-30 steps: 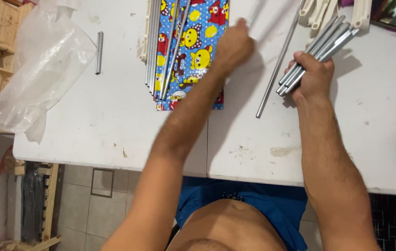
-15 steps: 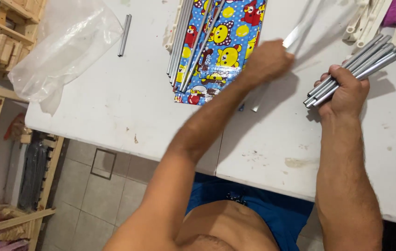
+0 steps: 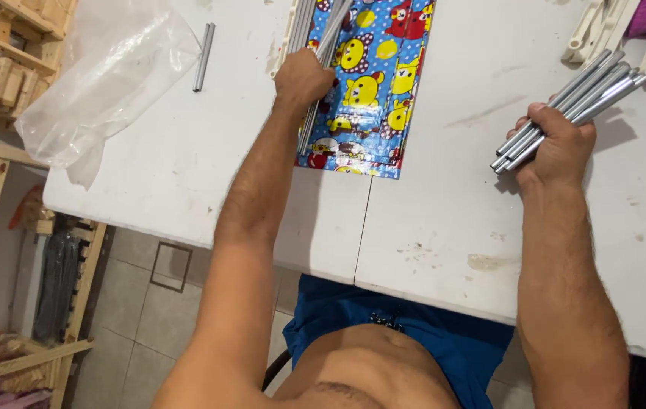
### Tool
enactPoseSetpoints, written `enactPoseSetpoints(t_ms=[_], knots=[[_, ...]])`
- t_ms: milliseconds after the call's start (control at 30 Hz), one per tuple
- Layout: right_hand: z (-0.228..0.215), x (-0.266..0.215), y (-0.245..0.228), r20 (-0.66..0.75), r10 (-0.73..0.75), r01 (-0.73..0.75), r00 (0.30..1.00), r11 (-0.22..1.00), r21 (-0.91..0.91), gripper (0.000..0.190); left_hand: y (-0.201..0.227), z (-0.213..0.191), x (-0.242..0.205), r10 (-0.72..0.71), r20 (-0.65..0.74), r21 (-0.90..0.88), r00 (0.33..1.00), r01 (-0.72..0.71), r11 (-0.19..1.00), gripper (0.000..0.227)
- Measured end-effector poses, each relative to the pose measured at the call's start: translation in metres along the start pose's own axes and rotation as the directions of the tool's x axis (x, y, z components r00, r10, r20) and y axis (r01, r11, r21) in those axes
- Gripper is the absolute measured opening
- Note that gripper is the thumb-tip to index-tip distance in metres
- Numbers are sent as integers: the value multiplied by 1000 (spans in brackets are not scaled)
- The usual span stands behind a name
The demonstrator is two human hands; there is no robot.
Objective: Assembling small decorative banners by inserting metal rods into pre-made plastic sleeves.
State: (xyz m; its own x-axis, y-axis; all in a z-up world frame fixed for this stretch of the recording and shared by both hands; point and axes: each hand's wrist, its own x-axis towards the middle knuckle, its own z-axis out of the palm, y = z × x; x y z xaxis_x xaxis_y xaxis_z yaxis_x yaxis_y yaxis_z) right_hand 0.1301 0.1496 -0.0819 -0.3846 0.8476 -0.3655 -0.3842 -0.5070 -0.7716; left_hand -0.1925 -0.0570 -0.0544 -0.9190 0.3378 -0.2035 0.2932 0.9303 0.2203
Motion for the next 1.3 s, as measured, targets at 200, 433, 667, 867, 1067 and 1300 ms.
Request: enactPoseSetpoints(t_ms=[200,433,667,867,1067,1300], knots=[[2,-1,2,-2,16,-16,1000,1000,7,25,3,-1,4,-17,25,143,1000,13,990,37],[-4,17,19,28,-33,30,999,995,93,21,-20,1,36,27,-84,44,996,-23,999,44],[7,-8,2,27,-60,58,998,996,61,20,79,-43,-50,417,-75,-366,906,-414,833,5],[8,-9,-3,39,-1,1,999,1000,-4,20,189,23,-72,482,336,-672,809,-153,725,23],[3,-6,-5,22,-38,37,999,999,35,21,261,72,-64,267,312,-631,912,-11,775,20],[3,-3,-5,-2,-34,34,999,998,52,24,283,112,-42,506,115,-626,855,-333,706,48]])
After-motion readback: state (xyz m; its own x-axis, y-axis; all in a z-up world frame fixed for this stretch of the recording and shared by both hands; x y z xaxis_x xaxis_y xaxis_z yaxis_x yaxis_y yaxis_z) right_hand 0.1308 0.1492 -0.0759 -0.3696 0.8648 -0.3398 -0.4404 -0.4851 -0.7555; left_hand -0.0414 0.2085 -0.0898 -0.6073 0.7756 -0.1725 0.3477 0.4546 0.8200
